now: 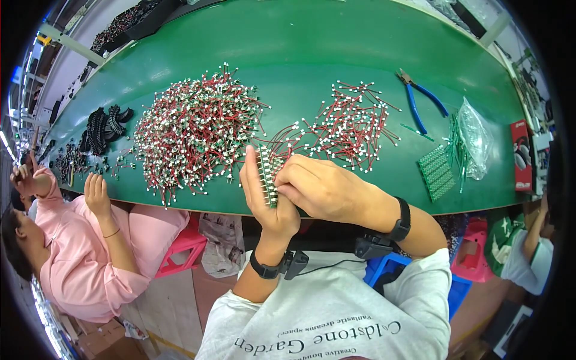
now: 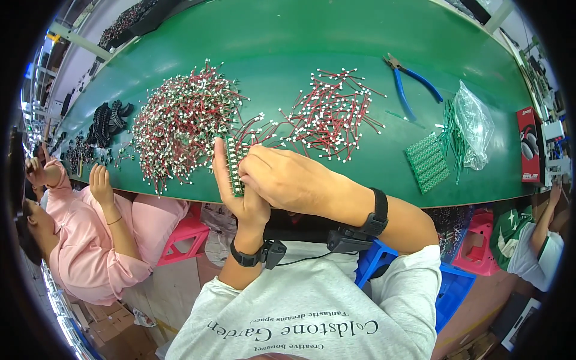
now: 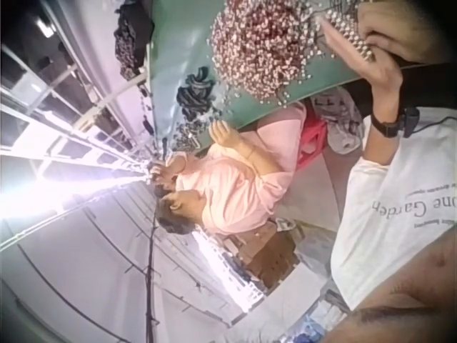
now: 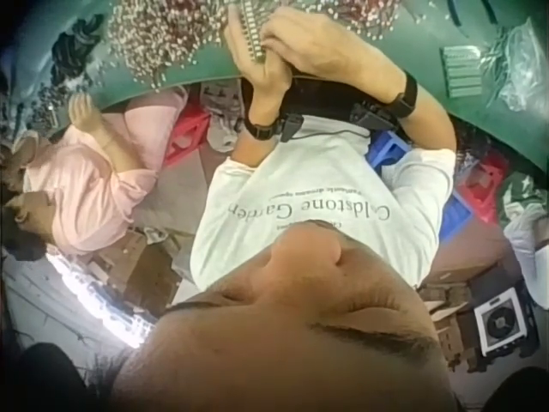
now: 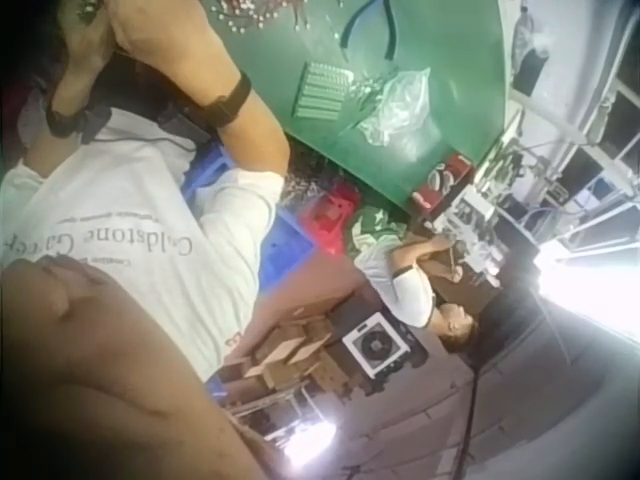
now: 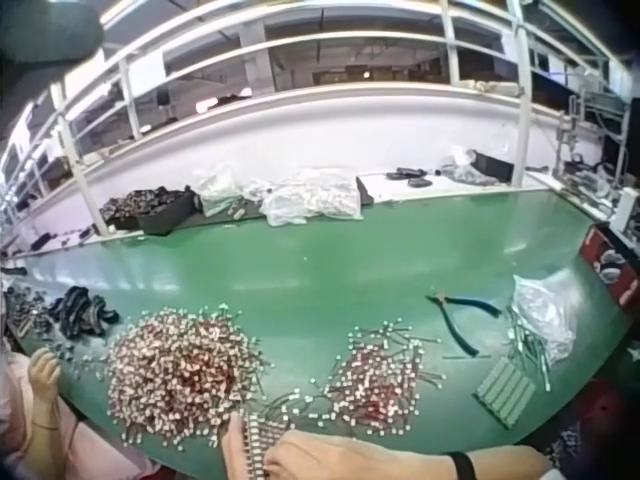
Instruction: The person picks up a wire from a pile and inserts it into a circuit board by hand, repeating this process for several wires. After filling the board, the person sets it down on the table and picks up a new circuit board to begin the process again.
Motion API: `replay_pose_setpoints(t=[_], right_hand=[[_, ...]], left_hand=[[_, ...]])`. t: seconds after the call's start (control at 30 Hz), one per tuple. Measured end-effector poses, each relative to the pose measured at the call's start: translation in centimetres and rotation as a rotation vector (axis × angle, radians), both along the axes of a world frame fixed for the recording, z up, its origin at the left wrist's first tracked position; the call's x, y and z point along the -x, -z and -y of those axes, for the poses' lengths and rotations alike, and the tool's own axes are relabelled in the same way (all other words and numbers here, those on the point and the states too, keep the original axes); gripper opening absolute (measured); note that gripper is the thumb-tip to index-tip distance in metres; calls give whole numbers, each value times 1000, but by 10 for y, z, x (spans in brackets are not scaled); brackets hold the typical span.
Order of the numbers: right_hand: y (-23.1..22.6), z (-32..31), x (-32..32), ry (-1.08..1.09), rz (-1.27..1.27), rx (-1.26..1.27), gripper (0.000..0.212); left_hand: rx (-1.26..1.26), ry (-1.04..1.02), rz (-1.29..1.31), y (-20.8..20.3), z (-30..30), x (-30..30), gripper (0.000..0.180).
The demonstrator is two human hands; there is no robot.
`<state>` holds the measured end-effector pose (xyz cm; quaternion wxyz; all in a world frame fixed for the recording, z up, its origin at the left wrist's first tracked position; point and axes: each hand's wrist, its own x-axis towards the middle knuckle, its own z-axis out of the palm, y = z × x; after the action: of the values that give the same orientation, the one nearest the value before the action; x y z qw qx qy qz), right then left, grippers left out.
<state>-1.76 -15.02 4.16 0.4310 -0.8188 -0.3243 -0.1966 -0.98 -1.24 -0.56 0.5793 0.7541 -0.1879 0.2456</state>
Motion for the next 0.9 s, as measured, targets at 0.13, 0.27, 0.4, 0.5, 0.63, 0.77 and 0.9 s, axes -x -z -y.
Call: replay_pose_setpoints(t=[0.13,0.27,0.4,0.5,0.63,0.77,0.9], right_hand=[[3,-1,-2,27,50,4,18],[2,-3,-1,66,74,6,18],[3,-4,-1,84,104,31,17],[-1,-2,3,101,134,99,17],[3,-1,1,93,141,93,16],[0,0,-2,50,96,6,16],[1,2,-1,54,54,6,16]], left_hand=[[-38,5,42,-1,1,-1,64],[-26,17,34,-1,0,0,64],[-42,16,14,-2,1,1,65],[-77,22,49,-1,0,-1,66],[-100,36,86,0,-1,-2,65],[-88,29,31,-2,-2,0,63],[-63,61,-13,-3,-3,1,61]])
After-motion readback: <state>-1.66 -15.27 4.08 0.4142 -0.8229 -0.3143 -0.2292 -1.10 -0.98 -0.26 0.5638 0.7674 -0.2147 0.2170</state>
